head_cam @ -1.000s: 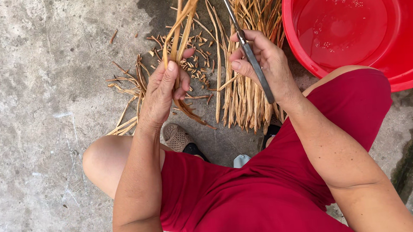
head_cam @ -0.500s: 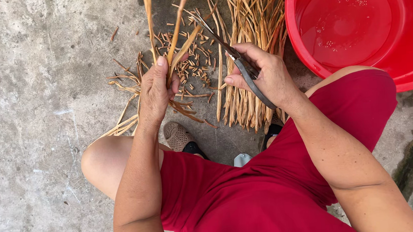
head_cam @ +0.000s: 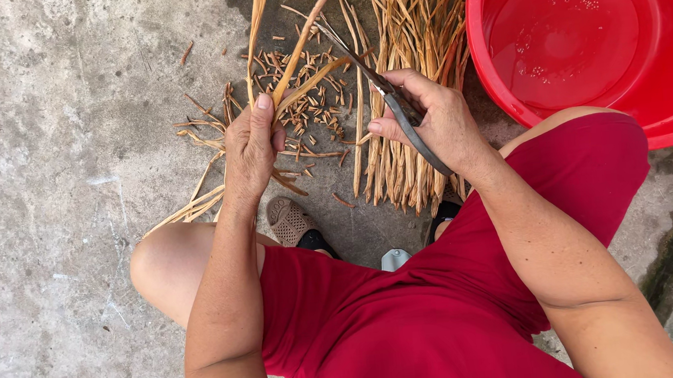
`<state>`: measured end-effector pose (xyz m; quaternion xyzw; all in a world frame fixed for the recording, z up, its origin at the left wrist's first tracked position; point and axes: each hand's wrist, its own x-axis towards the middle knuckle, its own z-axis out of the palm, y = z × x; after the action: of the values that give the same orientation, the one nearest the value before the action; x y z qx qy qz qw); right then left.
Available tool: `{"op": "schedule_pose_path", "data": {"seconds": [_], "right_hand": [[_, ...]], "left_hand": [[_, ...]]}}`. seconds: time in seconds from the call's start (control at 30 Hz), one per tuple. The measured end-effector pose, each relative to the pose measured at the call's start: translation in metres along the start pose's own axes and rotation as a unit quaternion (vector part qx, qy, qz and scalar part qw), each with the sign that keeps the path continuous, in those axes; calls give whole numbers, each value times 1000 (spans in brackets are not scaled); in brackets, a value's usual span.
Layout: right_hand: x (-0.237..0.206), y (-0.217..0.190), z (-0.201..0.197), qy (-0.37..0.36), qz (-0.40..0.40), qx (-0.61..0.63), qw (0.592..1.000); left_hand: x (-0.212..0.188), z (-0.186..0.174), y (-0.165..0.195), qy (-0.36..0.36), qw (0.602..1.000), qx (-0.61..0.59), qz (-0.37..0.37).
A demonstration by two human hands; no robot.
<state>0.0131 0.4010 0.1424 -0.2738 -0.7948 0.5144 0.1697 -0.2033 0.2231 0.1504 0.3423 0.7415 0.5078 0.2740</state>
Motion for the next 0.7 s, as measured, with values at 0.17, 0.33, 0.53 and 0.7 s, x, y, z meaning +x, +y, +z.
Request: {"op": "schedule_pose_path", "data": {"seconds": [0.17, 0.33, 0.53, 0.7], "right_hand": [[-2, -2, 0, -8, -85, -26, 996], [-3, -7, 1, -1, -83, 1, 997], [-1, -11, 4, -9, -14, 95, 995], [6, -6, 0, 37, 72, 153, 985]], "left_hand": [[-1, -1, -6, -2, 999, 23, 24], [-3, -1, -13, -15, 997, 78, 16], [-9, -5, -6, -43, 995, 84, 23], [-15, -14, 4, -63, 996, 54, 37]]}}
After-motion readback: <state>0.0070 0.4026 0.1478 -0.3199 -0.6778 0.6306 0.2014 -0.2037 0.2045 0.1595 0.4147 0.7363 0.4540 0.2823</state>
